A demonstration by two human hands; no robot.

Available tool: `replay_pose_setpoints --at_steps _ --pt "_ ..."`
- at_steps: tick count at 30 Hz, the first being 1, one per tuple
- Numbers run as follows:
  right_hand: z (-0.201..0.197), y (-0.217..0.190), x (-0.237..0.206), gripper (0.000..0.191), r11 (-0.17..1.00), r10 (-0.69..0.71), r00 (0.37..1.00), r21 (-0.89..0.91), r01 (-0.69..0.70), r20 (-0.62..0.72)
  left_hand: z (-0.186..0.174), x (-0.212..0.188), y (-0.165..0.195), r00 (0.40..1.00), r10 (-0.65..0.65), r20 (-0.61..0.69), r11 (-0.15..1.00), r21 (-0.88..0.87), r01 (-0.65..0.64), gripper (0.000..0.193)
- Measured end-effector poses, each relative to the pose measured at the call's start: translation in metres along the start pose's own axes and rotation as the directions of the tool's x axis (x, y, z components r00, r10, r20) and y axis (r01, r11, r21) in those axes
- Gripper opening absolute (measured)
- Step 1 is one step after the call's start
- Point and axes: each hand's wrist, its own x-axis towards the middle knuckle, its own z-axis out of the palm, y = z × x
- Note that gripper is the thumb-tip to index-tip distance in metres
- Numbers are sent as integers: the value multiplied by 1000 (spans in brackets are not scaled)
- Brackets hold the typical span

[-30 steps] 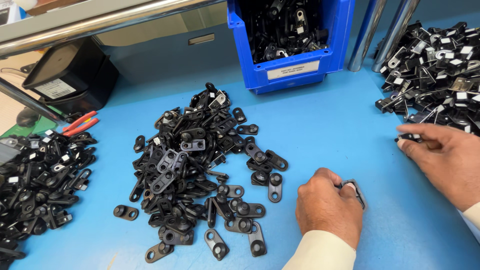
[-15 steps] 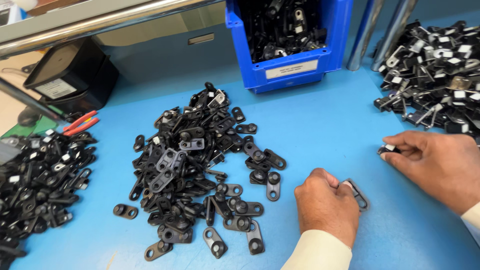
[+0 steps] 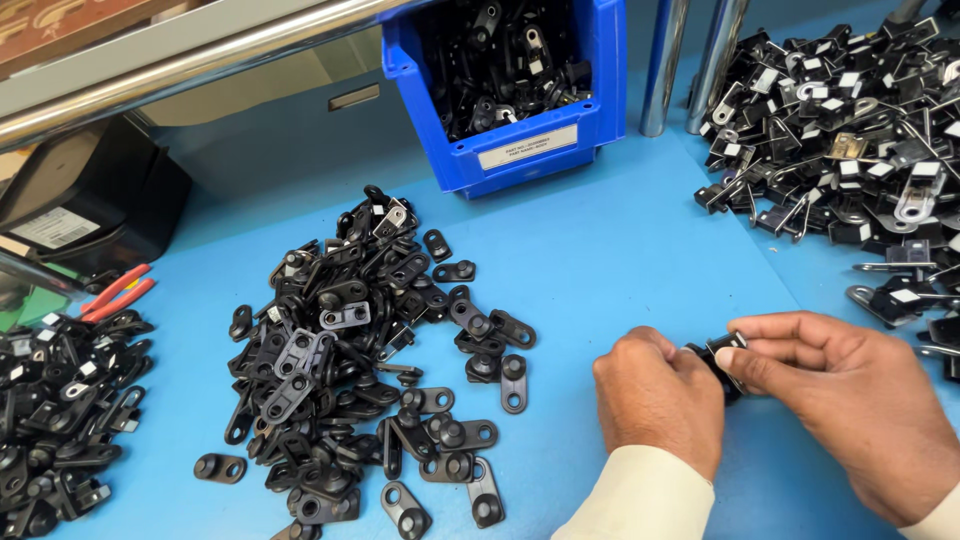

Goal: The person repeatedly picks up small black plastic housings and metal contacts from a blue workbench, aligns them, and snaps them together by hand. Completed assemblies are placed into a blue bin. The process is repeated continuously throughout the clip.

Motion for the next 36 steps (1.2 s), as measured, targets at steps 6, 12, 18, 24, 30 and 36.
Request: replay_pose_setpoints --at_steps 6,12,18,24,30,36 --pt "2 10 -2 34 994 -112 994 9 112 2 1 -2 5 998 49 32 997 63 -51 19" --pt "-4 -5 -6 39 772 -380 910 -485 411 167 -4 5 4 993 76 91 984 155 -90 12" --pt "3 -18 -2 35 844 -144 988 -514 149 51 -2 0 7 985 133 107 958 241 -155 8" --pt "9 -11 5 41 992 -42 993 119 29 106 3 -10 5 949 304 86 894 317 -315 8" --pt "4 -16 13 29 961 184 980 194 -195 72 7 -19 2 949 312 41 928 200 -314 25" --pt "4 -25 17 26 943 263 959 181 -278 103 1 -19 9 973 226 -51 971 90 -221 34"
